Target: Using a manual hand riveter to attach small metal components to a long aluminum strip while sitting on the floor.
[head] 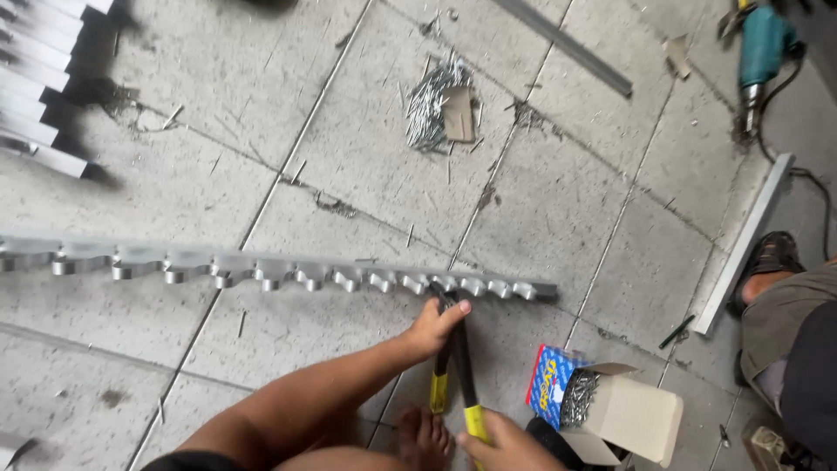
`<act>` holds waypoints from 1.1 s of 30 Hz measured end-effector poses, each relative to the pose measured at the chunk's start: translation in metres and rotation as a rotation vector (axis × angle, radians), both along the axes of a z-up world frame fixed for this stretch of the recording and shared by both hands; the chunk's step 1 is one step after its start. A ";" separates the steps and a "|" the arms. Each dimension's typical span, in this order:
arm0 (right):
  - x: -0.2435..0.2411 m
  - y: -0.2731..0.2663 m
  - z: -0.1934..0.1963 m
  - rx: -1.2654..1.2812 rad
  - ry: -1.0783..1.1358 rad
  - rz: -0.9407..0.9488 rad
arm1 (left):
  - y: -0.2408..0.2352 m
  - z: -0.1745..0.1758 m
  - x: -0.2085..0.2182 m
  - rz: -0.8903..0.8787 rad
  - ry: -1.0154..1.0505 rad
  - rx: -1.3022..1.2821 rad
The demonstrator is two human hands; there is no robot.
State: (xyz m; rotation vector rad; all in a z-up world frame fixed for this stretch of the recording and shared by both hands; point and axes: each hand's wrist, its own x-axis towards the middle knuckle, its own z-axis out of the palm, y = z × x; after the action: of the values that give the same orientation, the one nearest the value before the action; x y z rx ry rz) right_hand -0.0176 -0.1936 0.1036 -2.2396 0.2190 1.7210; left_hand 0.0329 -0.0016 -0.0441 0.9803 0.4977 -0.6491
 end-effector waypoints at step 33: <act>-0.035 0.022 -0.114 -0.195 -0.391 -0.344 | 0.009 0.032 0.010 0.049 -0.032 0.022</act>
State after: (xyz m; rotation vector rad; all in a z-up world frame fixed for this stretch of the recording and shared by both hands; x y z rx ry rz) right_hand -0.0522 -0.1714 -0.0103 -2.4424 0.6586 1.1053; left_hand 0.0433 0.0073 -0.0119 0.9952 0.5003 -0.5846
